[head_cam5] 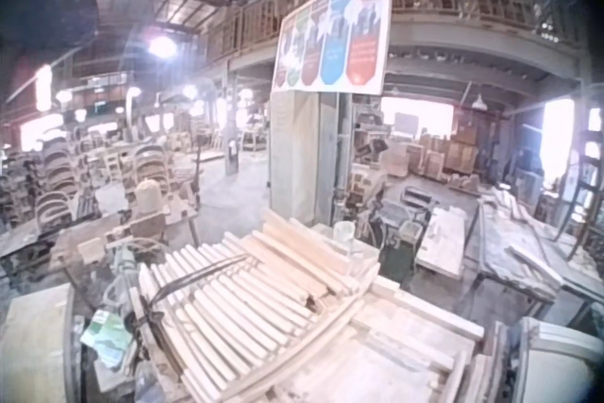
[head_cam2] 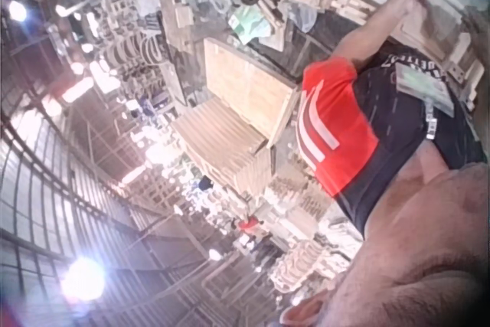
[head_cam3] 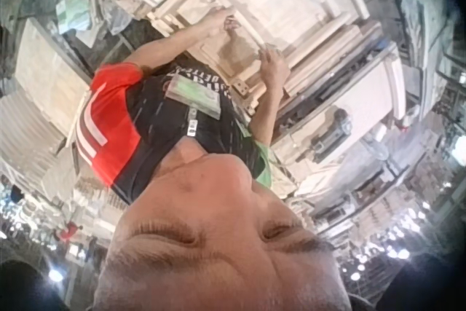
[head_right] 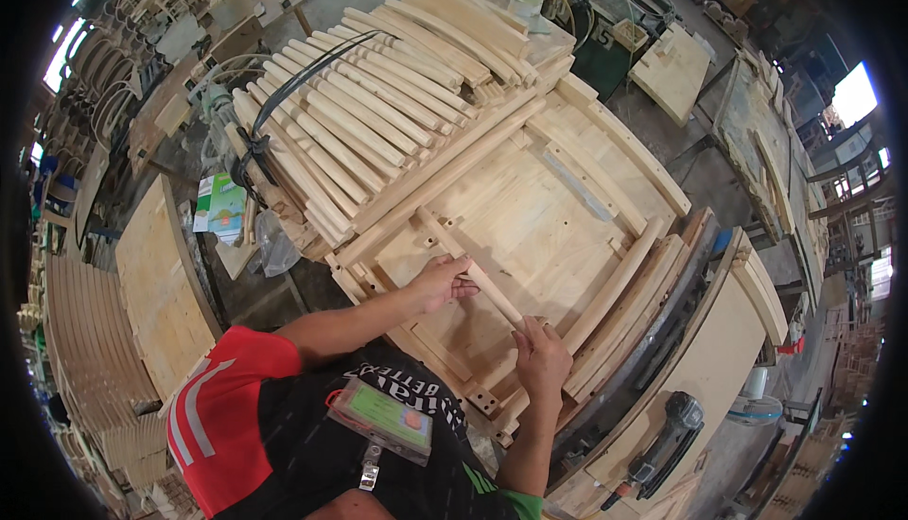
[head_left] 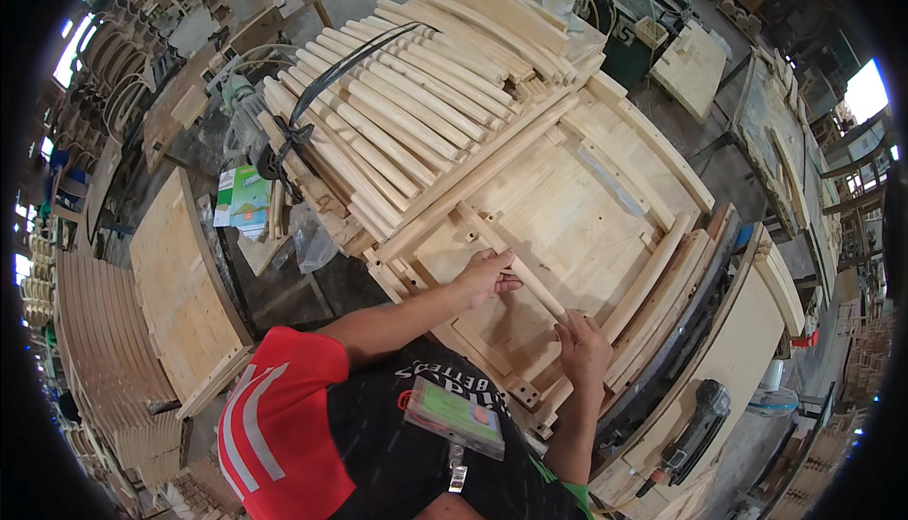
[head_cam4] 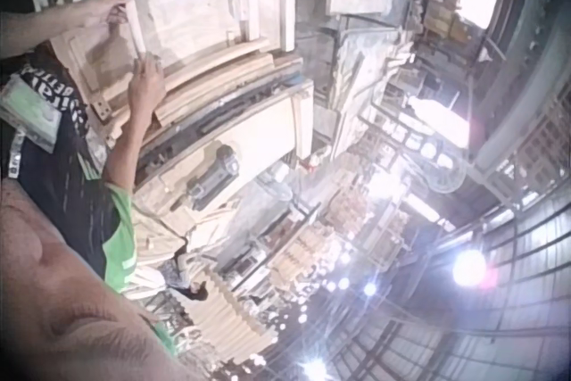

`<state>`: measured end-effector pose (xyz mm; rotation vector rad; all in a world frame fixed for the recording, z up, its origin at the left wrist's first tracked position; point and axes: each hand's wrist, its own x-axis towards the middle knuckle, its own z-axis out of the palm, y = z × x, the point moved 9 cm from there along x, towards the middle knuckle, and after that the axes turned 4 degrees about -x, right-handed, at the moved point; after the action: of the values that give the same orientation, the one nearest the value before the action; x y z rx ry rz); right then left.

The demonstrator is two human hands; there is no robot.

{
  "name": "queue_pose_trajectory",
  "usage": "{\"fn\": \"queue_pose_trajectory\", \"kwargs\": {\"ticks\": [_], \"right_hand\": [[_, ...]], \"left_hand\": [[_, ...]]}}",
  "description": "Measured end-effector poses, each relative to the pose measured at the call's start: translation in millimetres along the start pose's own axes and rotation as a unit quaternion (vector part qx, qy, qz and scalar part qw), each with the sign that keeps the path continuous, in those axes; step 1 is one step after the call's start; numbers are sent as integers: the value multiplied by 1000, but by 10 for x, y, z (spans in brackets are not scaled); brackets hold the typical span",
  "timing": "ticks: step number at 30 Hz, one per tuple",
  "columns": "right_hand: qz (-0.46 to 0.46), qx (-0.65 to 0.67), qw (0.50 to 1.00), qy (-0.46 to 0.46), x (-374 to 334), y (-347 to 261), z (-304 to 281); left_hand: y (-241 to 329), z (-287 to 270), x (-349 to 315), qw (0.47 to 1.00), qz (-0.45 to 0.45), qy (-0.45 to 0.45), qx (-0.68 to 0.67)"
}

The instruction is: The person assembles wooden chair frames by inserting dowels into pre-drilled holes and securing them with a pneumatic nail gun. They repeatedly pick up frames, align dowels, fasten joints, and stack completed units on a nearby pile.

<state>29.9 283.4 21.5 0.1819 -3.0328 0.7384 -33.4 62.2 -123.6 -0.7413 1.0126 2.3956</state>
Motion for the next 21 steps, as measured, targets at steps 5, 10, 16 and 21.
{"fn": "queue_pose_trajectory", "kwargs": {"ticks": [5,10,16,21], "right_hand": [[-11,12,1000,3,11,99,219],[-31,-93,994,52,100,-38,325],[-32,-119,983,139,-18,-134,137],[171,-127,944,252,-769,67,-152]], "left_hand": [[-7,-52,-29,996,5,41,74],[60,-86,11,986,41,93,135],[298,-190,-49,980,-11,89,179],[643,411,-398,801,207,-48,560]]}}
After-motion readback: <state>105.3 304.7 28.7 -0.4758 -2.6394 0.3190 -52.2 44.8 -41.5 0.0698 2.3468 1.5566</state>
